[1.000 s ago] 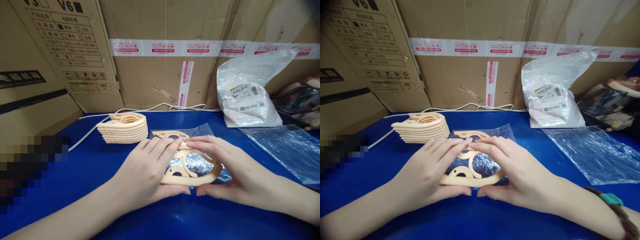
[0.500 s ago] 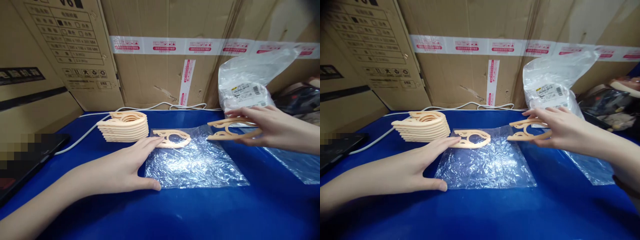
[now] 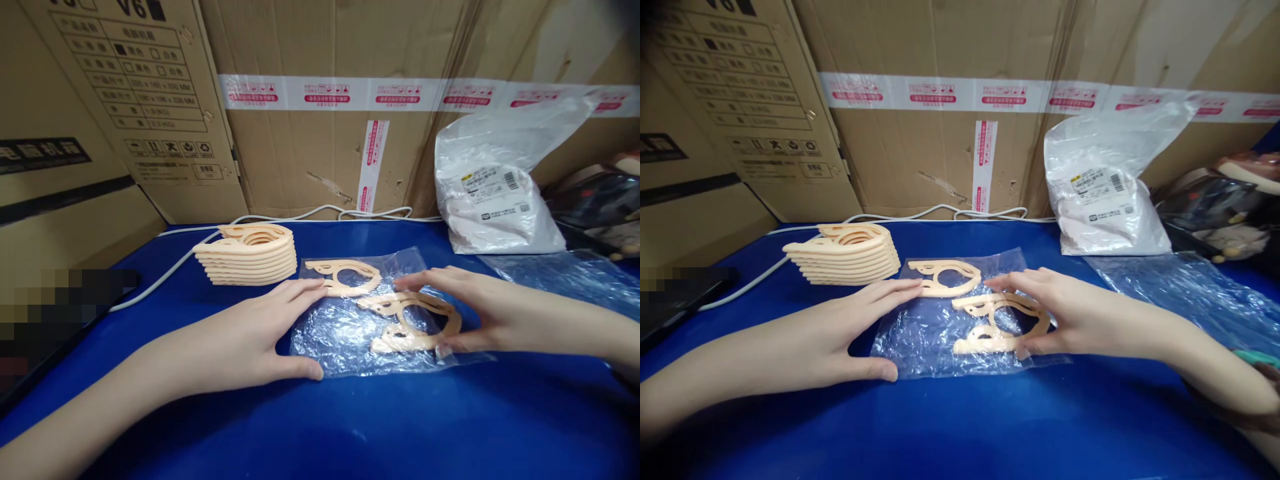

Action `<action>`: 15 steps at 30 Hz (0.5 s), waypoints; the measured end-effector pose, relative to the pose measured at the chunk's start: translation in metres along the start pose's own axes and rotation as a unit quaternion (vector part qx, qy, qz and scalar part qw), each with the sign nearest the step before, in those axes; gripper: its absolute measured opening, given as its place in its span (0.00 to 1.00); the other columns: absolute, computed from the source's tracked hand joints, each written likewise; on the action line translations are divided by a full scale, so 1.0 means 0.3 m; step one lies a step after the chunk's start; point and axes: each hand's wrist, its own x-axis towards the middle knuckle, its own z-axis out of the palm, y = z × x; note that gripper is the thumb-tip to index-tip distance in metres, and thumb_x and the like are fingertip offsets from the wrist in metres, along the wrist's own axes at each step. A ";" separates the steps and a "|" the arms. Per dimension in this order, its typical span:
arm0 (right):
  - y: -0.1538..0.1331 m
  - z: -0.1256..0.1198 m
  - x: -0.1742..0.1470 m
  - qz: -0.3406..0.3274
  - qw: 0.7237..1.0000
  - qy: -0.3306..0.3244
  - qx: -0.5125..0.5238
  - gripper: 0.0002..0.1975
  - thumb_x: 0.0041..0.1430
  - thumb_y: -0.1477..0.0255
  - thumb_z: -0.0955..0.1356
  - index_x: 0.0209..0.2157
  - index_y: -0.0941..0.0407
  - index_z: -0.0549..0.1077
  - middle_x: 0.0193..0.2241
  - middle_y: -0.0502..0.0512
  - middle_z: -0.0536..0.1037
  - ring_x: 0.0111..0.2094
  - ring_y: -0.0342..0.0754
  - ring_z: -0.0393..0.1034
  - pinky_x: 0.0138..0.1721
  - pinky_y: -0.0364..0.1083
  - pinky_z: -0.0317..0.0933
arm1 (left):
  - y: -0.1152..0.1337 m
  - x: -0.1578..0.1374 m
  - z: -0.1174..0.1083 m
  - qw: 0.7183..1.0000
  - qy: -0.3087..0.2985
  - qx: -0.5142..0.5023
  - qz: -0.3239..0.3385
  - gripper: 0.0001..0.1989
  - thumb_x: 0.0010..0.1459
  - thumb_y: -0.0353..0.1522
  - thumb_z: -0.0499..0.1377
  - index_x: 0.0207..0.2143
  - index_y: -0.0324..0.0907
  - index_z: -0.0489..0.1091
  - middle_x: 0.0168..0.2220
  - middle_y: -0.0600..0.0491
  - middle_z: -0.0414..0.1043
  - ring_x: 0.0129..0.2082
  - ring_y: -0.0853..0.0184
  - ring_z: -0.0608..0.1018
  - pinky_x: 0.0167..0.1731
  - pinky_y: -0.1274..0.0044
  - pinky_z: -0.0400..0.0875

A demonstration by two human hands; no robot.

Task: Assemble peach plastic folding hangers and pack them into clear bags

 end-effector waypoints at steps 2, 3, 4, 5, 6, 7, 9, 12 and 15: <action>0.020 -0.006 -0.007 0.003 1.000 0.002 0.019 0.36 0.49 0.59 0.74 0.60 0.44 0.64 0.56 0.53 0.71 0.53 0.60 0.69 0.50 0.52 0.67 | 0.004 0.002 -0.006 1.000 0.009 0.007 -0.011 0.39 0.58 0.53 0.56 0.66 0.47 0.51 0.67 0.47 0.53 0.64 0.54 0.62 0.58 0.65 0.64; 0.033 -0.012 -0.013 0.007 1.000 0.003 0.024 0.37 0.49 0.60 0.75 0.60 0.44 0.64 0.56 0.53 0.71 0.53 0.60 0.69 0.50 0.51 0.67 | 0.006 0.004 -0.010 1.000 0.014 0.012 -0.021 0.38 0.58 0.52 0.57 0.65 0.47 0.53 0.65 0.47 0.56 0.63 0.54 0.63 0.57 0.65 0.65; 0.047 -0.017 -0.020 0.013 1.000 0.002 0.026 0.38 0.48 0.61 0.75 0.60 0.44 0.64 0.56 0.53 0.72 0.53 0.60 0.69 0.48 0.50 0.68 | 0.008 0.005 -0.013 0.999 0.017 0.017 -0.033 0.37 0.58 0.52 0.57 0.64 0.47 0.56 0.64 0.46 0.58 0.62 0.53 0.65 0.55 0.65 0.67; 0.058 -0.021 -0.025 0.020 0.999 0.000 0.029 0.38 0.48 0.62 0.75 0.61 0.44 0.63 0.54 0.54 0.73 0.51 0.59 0.70 0.46 0.48 0.68 | 0.010 0.007 -0.015 0.999 0.019 0.022 -0.045 0.35 0.57 0.52 0.57 0.63 0.46 0.58 0.63 0.46 0.61 0.60 0.53 0.67 0.54 0.64 0.68; 0.064 -0.021 -0.027 0.028 0.999 -0.007 0.032 0.38 0.50 0.62 0.75 0.62 0.44 0.62 0.52 0.54 0.74 0.49 0.58 0.72 0.44 0.47 0.69 | 0.011 0.009 -0.016 0.998 0.020 0.025 -0.055 0.35 0.57 0.52 0.58 0.61 0.46 0.60 0.61 0.46 0.62 0.58 0.52 0.69 0.51 0.65 0.70; 0.065 -0.017 -0.026 0.035 0.999 -0.014 0.037 0.38 0.51 0.62 0.74 0.63 0.44 0.60 0.49 0.54 0.76 0.47 0.57 0.73 0.42 0.47 0.69 | 0.012 0.010 -0.017 0.998 0.022 0.027 -0.061 0.34 0.57 0.52 0.58 0.61 0.46 0.61 0.60 0.46 0.64 0.57 0.52 0.70 0.49 0.65 0.71; 0.046 0.002 -0.012 0.040 0.997 -0.028 0.053 0.41 0.53 0.61 0.73 0.65 0.43 0.54 0.44 0.52 0.77 0.42 0.54 0.74 0.39 0.46 0.69 | 0.012 0.011 -0.014 0.997 0.029 0.026 -0.062 0.34 0.56 0.53 0.58 0.60 0.46 0.62 0.58 0.46 0.65 0.55 0.52 0.72 0.46 0.67 0.73; -0.006 0.043 0.021 0.026 0.996 0.002 0.082 0.41 0.54 0.59 0.72 0.66 0.44 0.52 0.44 0.52 0.76 0.42 0.52 0.72 0.42 0.48 0.68 | 0.008 0.012 -0.008 0.998 0.043 0.019 -0.051 0.35 0.56 0.54 0.57 0.59 0.45 0.62 0.58 0.46 0.66 0.53 0.54 0.73 0.45 0.69 0.73; -0.032 0.068 0.042 -0.008 0.993 0.012 0.117 0.36 0.56 0.60 0.71 0.64 0.46 0.56 0.45 0.54 0.75 0.43 0.52 0.71 0.44 0.49 0.66 | 0.007 0.014 -0.007 0.998 0.050 0.010 -0.045 0.34 0.55 0.54 0.58 0.58 0.46 0.64 0.56 0.47 0.68 0.51 0.55 0.74 0.44 0.70 0.73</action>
